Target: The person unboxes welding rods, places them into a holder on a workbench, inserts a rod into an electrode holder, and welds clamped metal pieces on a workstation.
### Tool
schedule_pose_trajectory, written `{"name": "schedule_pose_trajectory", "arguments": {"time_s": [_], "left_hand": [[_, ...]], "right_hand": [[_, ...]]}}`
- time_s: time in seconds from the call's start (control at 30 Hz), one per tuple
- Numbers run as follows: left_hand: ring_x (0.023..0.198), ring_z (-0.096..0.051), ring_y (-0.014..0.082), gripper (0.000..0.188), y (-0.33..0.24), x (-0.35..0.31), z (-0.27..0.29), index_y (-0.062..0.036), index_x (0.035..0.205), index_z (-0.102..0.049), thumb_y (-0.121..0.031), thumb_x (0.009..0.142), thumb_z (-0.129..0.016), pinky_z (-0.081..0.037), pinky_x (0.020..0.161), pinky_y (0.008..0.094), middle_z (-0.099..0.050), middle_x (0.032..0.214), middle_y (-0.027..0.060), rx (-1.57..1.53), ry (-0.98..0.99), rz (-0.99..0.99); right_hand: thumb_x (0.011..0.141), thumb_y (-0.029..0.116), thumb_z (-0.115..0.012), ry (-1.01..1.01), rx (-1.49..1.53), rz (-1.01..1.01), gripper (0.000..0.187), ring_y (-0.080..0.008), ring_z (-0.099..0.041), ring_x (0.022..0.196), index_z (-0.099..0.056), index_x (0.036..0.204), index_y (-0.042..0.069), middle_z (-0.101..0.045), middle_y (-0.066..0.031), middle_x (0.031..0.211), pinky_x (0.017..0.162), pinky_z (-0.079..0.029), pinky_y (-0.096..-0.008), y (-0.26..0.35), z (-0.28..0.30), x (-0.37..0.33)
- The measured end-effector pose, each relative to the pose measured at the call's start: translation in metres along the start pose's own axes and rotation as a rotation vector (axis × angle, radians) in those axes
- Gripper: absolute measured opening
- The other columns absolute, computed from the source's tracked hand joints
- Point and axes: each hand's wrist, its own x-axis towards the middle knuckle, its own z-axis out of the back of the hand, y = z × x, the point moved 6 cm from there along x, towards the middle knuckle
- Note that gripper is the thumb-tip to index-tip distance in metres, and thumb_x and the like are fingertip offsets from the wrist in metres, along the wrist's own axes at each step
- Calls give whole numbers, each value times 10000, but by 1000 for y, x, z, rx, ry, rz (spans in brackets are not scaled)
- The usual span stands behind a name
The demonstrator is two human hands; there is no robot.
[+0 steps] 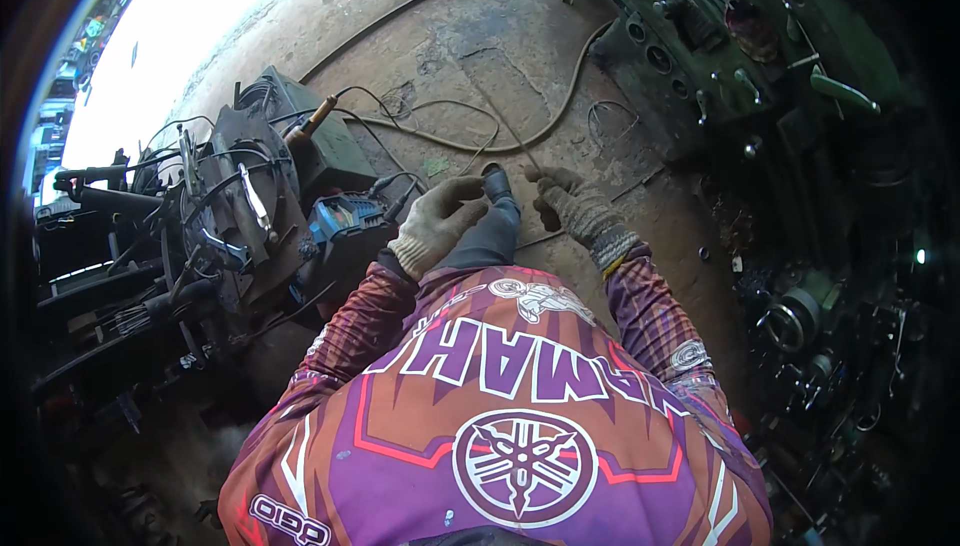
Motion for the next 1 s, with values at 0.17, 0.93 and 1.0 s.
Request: {"name": "schedule_pose_trajectory", "arguments": {"time_s": [0.17,0.93,1.0], "left_hand": [[977,-665,161,496,5,76,32,-11,1413,-554,-270,1008,-676,-553,850,304,-685,1199,96,-698,-38,148],[919,-705,148,273,28,158,293,11,1170,-706,-203,1002,-697,-577,830,275,-739,1012,67,-887,-1214,-5],[883,-725,163,301,25,153,298,22,1165,-704,-235,1009,-688,-598,797,300,-742,1016,81,-886,-1472,132]], "right_hand": [[1055,274,-609,304,-363,51,387,-92,-588,799,-609,1391,83,-669,-3,929,742,-521,-276,72,-34,89],[959,261,-687,1384,-1052,489,383,-350,-688,1107,-677,1275,44,-719,-201,1173,934,-535,-418,278,-286,430],[961,220,-717,1487,-1136,546,449,-284,-621,1249,-623,1343,4,-651,-215,1329,1059,-485,-396,297,-312,459]]}}
